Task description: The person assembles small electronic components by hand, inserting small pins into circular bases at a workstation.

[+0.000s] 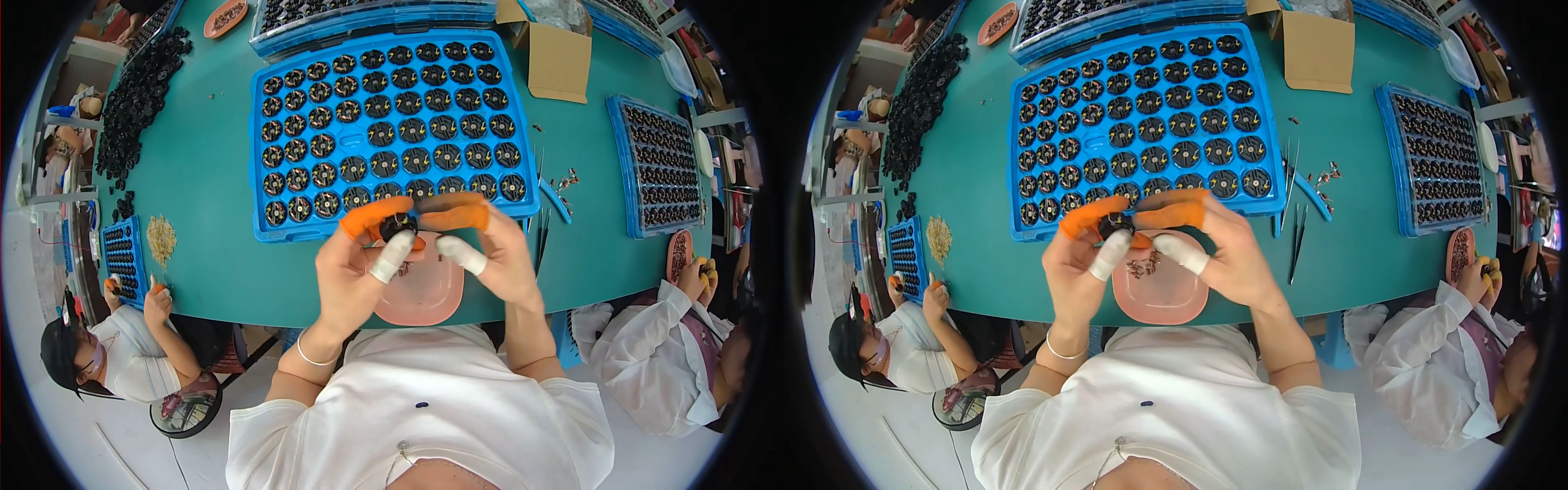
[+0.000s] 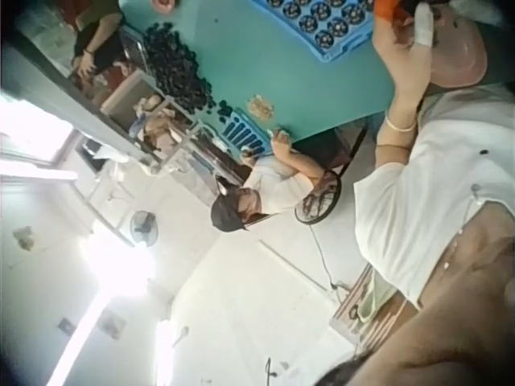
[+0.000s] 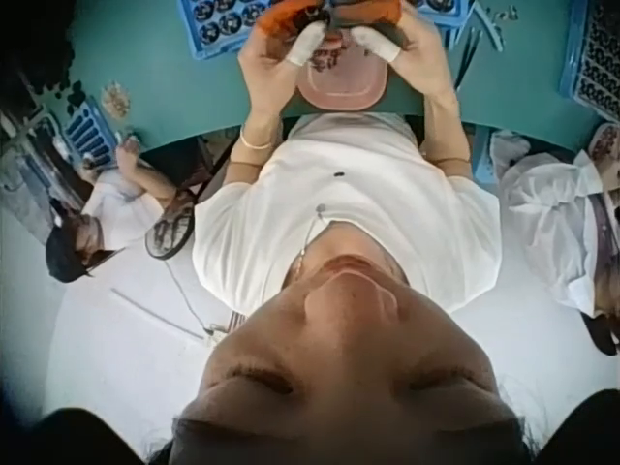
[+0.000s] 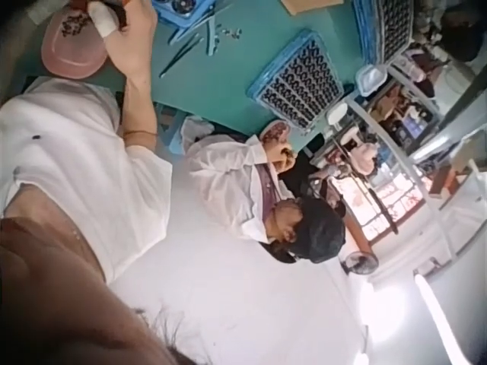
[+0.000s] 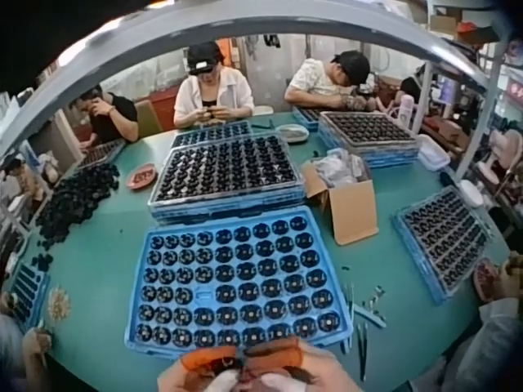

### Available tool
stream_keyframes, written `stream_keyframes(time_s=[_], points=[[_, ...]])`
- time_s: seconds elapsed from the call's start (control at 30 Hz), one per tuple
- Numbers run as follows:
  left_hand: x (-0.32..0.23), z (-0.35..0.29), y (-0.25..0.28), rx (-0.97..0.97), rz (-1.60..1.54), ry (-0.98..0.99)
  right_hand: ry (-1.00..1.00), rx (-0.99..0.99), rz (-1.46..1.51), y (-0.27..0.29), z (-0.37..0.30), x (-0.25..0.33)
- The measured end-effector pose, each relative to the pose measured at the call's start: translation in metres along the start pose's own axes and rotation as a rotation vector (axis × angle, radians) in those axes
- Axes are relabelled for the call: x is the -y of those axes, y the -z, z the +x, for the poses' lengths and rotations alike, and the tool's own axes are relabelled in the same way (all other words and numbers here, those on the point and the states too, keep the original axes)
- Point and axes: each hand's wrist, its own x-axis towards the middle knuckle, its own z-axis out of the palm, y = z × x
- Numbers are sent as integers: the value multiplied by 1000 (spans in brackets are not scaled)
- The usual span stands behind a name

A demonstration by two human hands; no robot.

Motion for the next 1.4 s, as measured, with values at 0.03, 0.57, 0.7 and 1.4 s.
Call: stream_keyframes(time_s=[0.03,0.57,0.7,1.4], points=[[0,1,1,-5,-4,5,74,2,-164,5,0,5],[3,6,20,17,-187,148,153,377,-1127,-6,-38,-22],[7,1,19,2,-65,77,178,96,-768,-3,-28,-6],[10,-6,0,96,158,-96,-51,-71,-4,-9,-20,-3]])
